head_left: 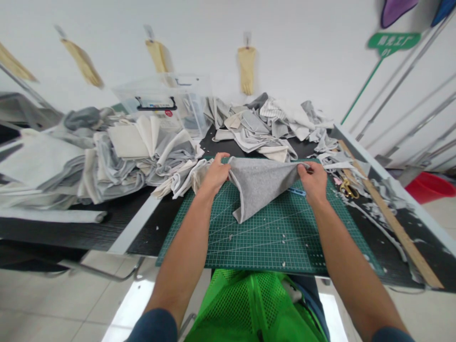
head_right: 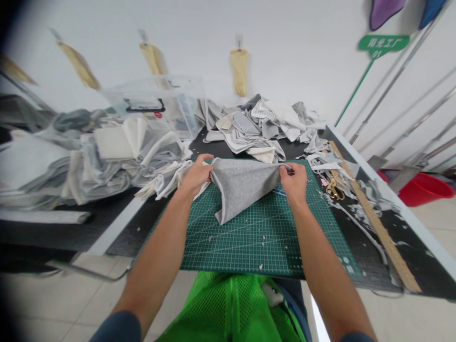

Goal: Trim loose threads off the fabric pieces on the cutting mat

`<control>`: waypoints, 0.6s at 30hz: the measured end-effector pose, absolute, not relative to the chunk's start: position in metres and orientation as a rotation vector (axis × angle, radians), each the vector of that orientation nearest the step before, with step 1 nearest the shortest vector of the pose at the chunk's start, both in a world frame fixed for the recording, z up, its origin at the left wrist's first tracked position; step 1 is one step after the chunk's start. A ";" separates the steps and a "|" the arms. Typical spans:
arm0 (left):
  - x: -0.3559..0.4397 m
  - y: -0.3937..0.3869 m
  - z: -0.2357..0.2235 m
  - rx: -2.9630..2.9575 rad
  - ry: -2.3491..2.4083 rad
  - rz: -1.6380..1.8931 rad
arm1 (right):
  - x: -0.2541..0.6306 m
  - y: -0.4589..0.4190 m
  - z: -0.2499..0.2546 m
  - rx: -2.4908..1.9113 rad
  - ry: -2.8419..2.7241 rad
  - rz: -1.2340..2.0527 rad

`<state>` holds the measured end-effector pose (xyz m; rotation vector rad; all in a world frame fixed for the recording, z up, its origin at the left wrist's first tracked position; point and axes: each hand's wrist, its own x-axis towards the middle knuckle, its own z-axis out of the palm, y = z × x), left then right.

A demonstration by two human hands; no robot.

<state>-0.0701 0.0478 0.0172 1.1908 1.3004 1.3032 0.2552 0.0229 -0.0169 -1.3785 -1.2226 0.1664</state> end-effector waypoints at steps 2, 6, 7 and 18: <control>-0.068 0.045 0.021 1.205 1.204 1.353 | 0.254 0.021 -0.014 -1.343 -1.230 0.133; -0.068 0.036 0.031 1.349 1.080 1.292 | 0.247 0.015 -0.006 -1.279 -1.162 0.217; -0.069 0.034 0.033 1.427 1.075 1.259 | 0.245 0.014 -0.004 -1.278 -1.155 0.221; -0.076 0.046 0.022 1.778 1.486 1.330 | 0.233 -0.001 0.015 -1.296 -1.137 0.008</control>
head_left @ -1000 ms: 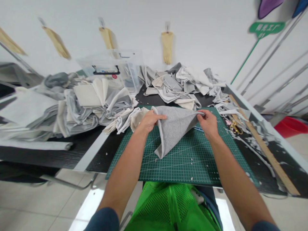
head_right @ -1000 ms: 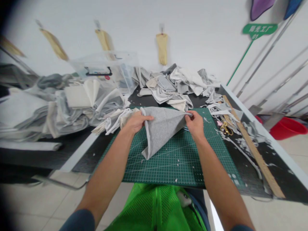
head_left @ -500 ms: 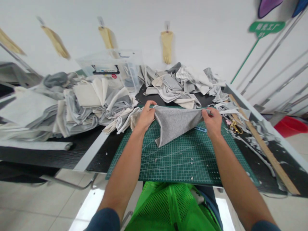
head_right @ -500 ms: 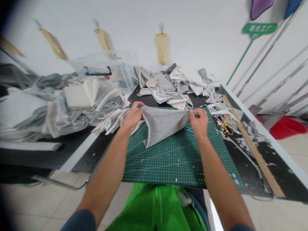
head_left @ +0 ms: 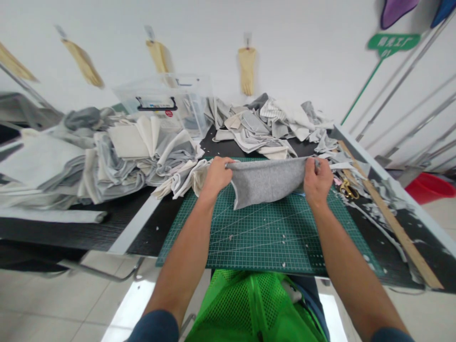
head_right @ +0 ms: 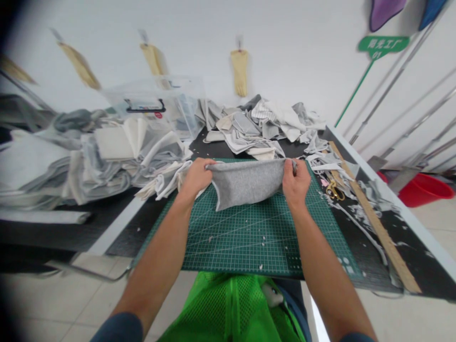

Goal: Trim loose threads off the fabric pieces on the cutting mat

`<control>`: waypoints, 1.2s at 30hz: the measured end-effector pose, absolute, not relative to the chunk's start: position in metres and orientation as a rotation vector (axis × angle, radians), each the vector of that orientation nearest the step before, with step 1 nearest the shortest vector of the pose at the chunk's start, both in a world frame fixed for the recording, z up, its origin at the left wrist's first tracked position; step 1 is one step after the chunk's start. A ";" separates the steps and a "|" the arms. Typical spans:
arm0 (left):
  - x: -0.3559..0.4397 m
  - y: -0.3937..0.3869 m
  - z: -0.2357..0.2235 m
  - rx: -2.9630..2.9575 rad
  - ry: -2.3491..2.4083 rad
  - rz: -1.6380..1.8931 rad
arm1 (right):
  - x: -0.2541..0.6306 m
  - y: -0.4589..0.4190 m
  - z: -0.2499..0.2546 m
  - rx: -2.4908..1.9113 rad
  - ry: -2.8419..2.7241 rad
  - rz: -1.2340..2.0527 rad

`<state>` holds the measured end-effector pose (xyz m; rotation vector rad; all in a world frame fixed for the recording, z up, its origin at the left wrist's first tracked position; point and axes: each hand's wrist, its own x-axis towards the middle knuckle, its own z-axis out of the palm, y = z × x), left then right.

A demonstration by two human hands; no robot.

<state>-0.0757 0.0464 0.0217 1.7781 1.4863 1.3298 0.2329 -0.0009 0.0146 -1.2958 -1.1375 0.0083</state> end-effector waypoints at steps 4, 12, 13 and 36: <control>-0.073 0.044 0.024 1.607 1.396 1.443 | 0.232 -0.003 0.018 -1.292 -1.143 -0.005; -0.064 0.035 0.037 1.358 1.207 1.326 | 0.233 -0.002 0.021 -1.287 -1.103 0.029; -0.064 0.033 0.039 1.353 1.199 1.324 | 0.233 -0.002 0.021 -1.286 -1.102 0.030; -0.080 0.033 0.043 1.895 1.496 1.631 | 0.251 0.004 0.011 -1.179 -1.341 0.324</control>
